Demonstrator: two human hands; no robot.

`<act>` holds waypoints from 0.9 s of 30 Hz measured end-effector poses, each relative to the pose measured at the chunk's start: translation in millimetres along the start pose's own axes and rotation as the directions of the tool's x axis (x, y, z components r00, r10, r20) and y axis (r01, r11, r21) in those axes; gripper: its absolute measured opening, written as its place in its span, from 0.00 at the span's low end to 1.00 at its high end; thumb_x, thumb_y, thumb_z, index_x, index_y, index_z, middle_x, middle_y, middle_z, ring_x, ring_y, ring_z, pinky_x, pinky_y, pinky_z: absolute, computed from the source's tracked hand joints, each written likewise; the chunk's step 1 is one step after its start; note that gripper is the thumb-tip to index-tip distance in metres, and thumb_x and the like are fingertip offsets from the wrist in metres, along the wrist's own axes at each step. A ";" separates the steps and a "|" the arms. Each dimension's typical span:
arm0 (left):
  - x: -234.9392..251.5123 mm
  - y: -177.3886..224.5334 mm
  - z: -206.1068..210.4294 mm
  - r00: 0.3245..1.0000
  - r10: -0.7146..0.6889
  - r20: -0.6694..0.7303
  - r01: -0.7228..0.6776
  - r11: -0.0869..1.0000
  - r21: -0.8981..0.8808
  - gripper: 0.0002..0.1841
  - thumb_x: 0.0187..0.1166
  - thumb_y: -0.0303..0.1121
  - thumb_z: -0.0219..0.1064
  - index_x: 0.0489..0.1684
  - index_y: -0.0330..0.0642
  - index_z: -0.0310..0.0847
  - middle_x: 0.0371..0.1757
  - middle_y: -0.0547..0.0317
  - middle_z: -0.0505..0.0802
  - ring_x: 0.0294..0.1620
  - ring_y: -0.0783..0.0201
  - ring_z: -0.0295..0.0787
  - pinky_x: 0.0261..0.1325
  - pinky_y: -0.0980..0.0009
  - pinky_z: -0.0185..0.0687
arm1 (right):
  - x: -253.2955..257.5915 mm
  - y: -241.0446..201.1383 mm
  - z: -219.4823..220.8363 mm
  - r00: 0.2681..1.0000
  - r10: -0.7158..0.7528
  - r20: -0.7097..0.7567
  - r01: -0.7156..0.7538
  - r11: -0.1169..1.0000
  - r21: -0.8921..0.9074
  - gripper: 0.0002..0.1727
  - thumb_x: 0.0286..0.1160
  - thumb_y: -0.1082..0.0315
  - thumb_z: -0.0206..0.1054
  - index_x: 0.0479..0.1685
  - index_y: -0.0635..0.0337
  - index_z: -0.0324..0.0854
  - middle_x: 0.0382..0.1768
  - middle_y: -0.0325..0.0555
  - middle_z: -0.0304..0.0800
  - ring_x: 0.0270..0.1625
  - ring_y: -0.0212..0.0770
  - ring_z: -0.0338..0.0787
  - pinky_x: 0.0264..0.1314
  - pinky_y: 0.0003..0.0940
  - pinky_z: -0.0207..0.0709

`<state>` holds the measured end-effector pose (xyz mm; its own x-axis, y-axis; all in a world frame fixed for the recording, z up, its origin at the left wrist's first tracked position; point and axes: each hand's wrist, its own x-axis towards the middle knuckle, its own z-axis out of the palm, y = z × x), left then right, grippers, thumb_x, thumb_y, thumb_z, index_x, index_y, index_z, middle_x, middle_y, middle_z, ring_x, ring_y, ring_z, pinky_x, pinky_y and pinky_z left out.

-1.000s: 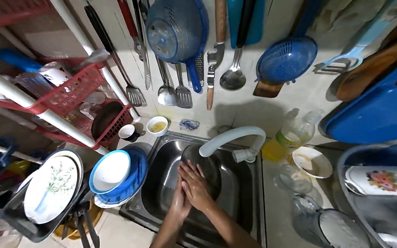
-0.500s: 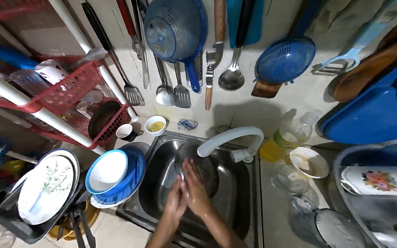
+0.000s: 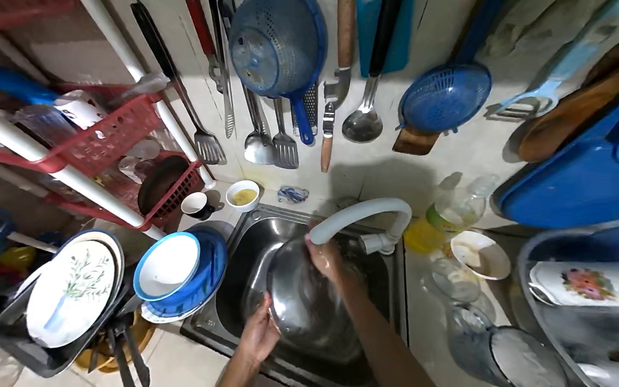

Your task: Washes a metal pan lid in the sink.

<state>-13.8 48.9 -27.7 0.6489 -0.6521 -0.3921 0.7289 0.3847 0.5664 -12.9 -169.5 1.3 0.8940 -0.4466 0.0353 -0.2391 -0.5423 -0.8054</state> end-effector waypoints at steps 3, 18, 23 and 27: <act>7.7 -10.1 4.0 1.000 -0.004 0.003 0.004 1.000 -0.003 0.22 0.94 0.41 0.36 0.59 0.43 0.78 0.45 0.57 0.97 0.45 0.65 0.96 0.51 0.66 0.92 | -28.4 -27.2 32.7 0.941 -0.289 0.179 0.304 0.951 -0.062 0.30 0.90 0.57 0.52 0.84 0.66 0.70 0.87 0.56 0.68 0.92 0.57 0.59 0.94 0.62 0.42; 60.0 3.0 -22.4 0.878 0.046 -0.476 0.139 0.928 0.347 0.28 0.95 0.48 0.44 0.81 0.32 0.62 0.67 0.38 0.82 0.61 0.51 0.83 0.62 0.55 0.81 | -46.7 2.5 -51.9 0.905 0.410 0.109 -0.424 0.858 0.291 0.26 0.78 0.60 0.73 0.63 0.75 0.79 0.54 0.65 0.85 0.54 0.51 0.85 0.64 0.50 0.78; 59.2 7.0 22.0 0.927 -0.182 -0.329 0.243 0.957 0.156 0.40 0.87 0.68 0.31 0.84 0.44 0.58 0.61 0.42 0.85 0.53 0.47 0.87 0.52 0.47 0.84 | -89.2 -22.6 -44.5 0.897 0.099 0.430 0.117 0.886 -0.448 0.24 0.85 0.54 0.64 0.55 0.72 0.86 0.53 0.71 0.90 0.62 0.69 0.89 0.66 0.64 0.77; 59.9 5.3 33.2 0.893 -0.180 -0.412 0.206 0.978 0.018 0.16 0.78 0.24 0.52 0.63 0.43 0.70 0.41 0.49 0.86 0.38 0.57 0.86 0.38 0.58 0.85 | -120.5 21.3 -16.6 0.781 -0.409 0.472 0.612 0.649 -0.451 0.07 0.67 0.71 0.75 0.38 0.66 0.91 0.38 0.59 0.94 0.48 0.61 0.95 0.47 0.54 0.88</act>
<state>21.7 -9.9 -24.2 0.5384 -0.3831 -0.7506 0.8426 0.2306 0.4867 -132.1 -139.0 -10.3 0.9749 0.2089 0.0774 0.2214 -0.9465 -0.2347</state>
